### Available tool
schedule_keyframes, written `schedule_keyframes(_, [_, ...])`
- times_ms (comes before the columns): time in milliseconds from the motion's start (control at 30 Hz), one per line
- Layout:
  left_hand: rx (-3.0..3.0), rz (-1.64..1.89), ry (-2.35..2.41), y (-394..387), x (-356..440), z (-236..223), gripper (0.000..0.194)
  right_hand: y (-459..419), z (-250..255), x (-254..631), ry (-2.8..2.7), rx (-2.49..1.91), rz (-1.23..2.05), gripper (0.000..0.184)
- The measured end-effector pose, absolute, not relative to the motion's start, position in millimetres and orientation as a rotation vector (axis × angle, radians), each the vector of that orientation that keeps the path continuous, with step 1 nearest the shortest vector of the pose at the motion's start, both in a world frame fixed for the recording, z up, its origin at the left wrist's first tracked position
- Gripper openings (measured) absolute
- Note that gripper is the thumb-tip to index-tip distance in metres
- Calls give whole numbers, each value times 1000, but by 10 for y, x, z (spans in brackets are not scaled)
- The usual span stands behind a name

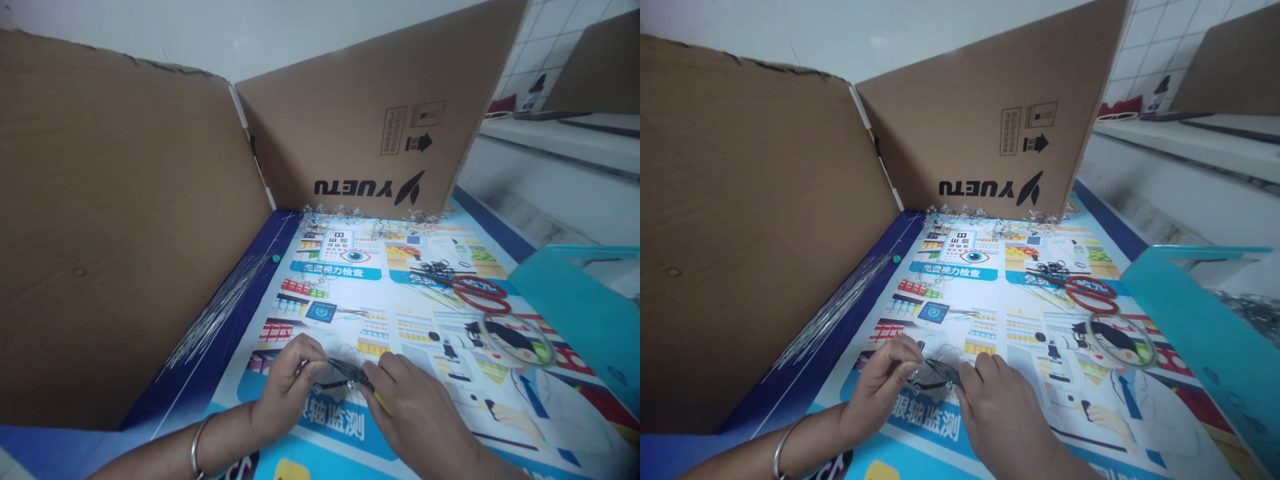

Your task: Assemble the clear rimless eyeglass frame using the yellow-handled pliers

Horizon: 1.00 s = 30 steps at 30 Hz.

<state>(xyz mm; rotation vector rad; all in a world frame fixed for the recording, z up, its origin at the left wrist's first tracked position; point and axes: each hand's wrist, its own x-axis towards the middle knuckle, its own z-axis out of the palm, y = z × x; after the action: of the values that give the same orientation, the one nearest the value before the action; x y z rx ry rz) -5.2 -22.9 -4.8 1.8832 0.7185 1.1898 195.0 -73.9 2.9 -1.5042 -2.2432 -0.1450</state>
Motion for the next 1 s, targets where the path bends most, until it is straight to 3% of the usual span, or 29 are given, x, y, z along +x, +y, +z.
schedule_keyframes(1000, [1826, 1169, 676, -230, -57, -32, 10, -728, 38, 1983, -2263, -1445, -95, 15])
